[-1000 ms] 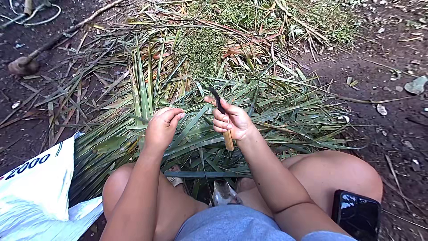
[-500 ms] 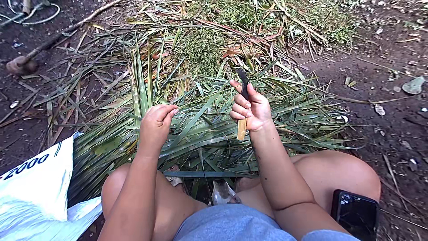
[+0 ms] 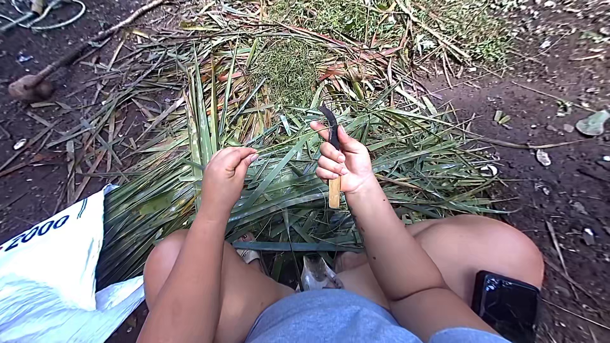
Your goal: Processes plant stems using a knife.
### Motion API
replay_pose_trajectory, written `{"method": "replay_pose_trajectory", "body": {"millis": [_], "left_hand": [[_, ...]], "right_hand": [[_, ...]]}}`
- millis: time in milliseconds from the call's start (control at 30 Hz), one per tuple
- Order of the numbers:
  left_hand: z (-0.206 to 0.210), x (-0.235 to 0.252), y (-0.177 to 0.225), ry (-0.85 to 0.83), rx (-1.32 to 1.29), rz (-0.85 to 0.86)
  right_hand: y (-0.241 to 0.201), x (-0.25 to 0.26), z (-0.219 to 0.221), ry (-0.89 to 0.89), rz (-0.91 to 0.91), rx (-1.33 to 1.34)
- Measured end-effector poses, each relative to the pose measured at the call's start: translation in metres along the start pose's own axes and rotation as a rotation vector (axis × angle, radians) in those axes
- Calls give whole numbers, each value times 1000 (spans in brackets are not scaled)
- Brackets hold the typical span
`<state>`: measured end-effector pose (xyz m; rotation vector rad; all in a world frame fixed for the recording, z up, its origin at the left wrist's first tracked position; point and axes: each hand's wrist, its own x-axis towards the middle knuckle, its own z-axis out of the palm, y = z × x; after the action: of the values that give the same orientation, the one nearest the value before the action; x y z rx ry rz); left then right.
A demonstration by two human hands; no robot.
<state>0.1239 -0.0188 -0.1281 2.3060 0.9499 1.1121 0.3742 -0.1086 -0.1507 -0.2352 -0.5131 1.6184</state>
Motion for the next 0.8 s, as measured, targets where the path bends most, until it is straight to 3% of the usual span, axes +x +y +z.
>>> {"method": "replay_pose_trajectory", "body": {"millis": [533,800], "left_hand": [[13,-4,10,-69,-12,44],[-2,0,4,-215,100,12]], "right_hand": [[48,8,14,57,251,19],[19,5,11,78,96,-50]]}}
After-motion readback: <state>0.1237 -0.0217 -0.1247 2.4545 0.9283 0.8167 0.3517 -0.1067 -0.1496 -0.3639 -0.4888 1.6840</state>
